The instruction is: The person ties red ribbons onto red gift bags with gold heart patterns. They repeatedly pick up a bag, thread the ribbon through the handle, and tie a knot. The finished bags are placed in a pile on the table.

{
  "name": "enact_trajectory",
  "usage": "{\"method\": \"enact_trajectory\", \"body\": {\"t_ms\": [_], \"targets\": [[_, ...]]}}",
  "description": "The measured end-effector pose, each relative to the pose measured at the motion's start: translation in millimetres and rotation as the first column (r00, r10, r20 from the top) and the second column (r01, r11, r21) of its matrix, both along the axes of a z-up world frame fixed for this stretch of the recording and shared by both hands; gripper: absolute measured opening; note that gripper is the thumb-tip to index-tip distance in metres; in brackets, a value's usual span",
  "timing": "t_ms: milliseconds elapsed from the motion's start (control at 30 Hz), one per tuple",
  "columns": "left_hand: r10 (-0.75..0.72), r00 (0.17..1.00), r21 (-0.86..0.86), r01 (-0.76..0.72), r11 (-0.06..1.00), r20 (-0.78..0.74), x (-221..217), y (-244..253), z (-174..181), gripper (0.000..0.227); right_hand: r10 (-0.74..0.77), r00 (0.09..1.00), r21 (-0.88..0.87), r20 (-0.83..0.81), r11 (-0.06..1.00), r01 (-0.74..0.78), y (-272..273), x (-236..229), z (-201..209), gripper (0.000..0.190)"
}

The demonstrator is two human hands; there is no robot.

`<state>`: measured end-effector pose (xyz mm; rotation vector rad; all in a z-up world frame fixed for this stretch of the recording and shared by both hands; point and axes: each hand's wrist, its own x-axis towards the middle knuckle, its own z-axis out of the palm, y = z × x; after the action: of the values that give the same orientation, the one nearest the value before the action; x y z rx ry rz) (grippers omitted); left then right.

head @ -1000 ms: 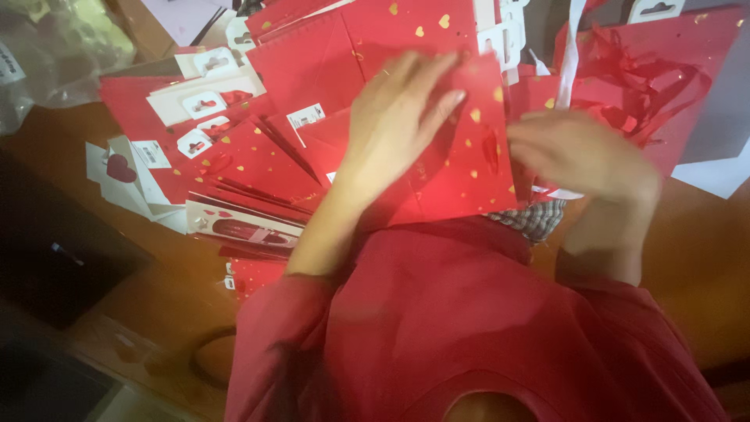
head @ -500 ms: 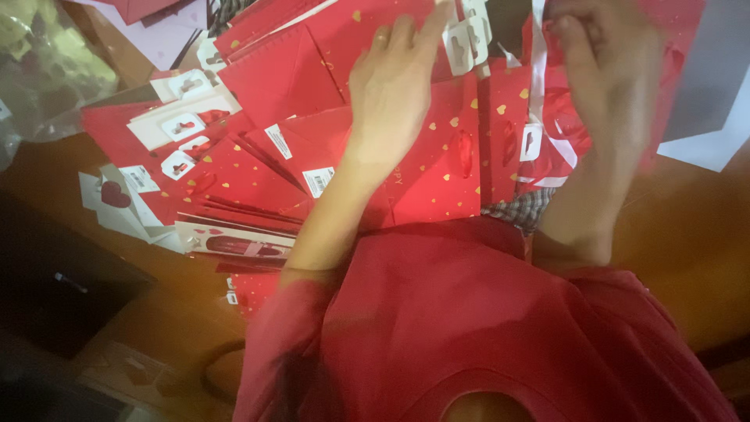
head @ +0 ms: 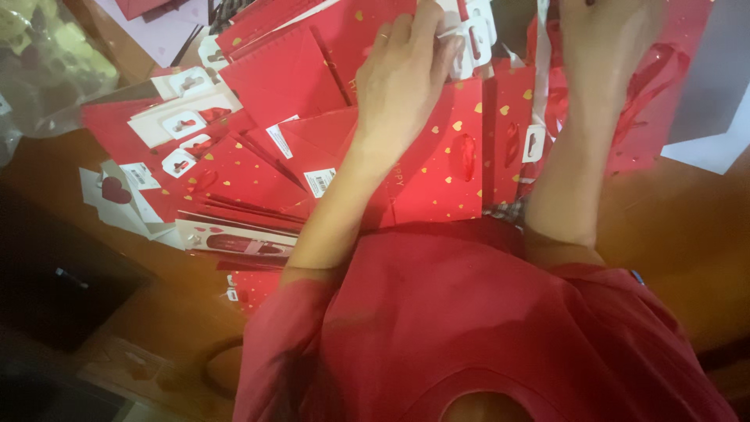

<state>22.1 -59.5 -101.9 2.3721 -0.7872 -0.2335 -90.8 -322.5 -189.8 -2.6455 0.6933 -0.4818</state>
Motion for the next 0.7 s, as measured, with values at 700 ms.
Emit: {"method": "enact_trajectory", "body": {"t_ms": [700], "targets": [[-0.044, 0.995, -0.04, 0.047, 0.998, 0.084, -1.6, 2.0, 8.9, 0.065, -0.385, 0.841, 0.91, 0.38, -0.007, -0.414, 28.6, 3.8, 40.7, 0.01]]}}
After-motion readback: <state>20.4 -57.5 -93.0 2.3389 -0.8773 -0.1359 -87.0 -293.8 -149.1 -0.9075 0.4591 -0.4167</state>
